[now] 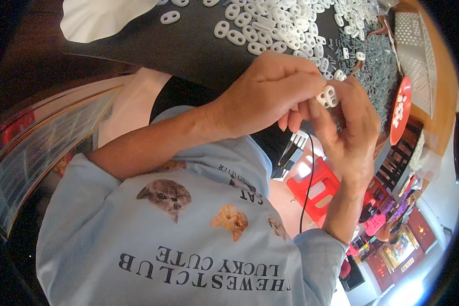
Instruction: Assembling small white plastic components by inserting tiny metal springs into them.
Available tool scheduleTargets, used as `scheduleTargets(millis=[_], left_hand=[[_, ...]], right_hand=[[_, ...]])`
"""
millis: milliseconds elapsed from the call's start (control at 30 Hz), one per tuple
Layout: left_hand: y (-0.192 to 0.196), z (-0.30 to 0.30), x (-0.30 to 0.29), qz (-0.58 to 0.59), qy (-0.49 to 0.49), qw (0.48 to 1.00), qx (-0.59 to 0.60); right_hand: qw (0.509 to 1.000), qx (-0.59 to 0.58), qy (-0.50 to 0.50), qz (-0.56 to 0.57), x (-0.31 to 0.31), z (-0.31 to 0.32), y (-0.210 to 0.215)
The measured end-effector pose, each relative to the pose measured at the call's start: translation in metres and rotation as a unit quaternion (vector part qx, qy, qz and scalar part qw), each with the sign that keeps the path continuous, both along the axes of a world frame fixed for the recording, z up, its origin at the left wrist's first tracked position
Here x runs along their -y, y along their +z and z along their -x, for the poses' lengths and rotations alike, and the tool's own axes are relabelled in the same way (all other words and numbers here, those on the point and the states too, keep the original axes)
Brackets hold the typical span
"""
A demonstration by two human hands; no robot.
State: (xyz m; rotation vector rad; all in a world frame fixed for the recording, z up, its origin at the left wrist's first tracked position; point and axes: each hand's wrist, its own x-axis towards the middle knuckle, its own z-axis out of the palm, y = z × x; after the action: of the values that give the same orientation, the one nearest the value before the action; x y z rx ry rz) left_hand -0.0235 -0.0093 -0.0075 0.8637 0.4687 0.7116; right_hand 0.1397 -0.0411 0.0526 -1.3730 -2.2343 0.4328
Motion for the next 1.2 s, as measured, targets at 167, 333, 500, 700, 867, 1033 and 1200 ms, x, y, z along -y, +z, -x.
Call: scheduleTargets(millis=[167,333,500,700,867,1033,1200], left_hand=[[0.004,-0.004,0.002,-0.023,0.012,0.999,-0.027],[0.000,-0.005,0.003,-0.003,0.022,1.000,-0.019],[0.002,-0.004,0.004,-0.005,0.028,0.999,-0.021],[-0.001,-0.005,0.005,-0.011,0.027,1.000,-0.007],[-0.001,-0.005,0.005,-0.016,0.031,0.999,-0.009],[0.002,-0.007,0.007,-0.013,0.028,0.999,-0.033],[0.002,-0.006,0.005,-0.049,0.030,0.997,-0.053]], right_hand=[[0.999,0.051,-0.004,0.004,0.007,-0.001,0.005],[0.998,0.045,-0.041,0.021,0.011,0.002,0.005],[0.998,0.044,-0.034,-0.009,0.013,0.003,0.002],[0.999,0.036,-0.025,-0.014,0.013,0.003,0.000],[0.999,0.048,-0.022,0.008,0.013,0.000,0.002],[0.993,0.110,-0.030,-0.016,0.016,0.004,0.000],[0.983,0.181,-0.006,-0.014,0.013,0.001,0.001]])
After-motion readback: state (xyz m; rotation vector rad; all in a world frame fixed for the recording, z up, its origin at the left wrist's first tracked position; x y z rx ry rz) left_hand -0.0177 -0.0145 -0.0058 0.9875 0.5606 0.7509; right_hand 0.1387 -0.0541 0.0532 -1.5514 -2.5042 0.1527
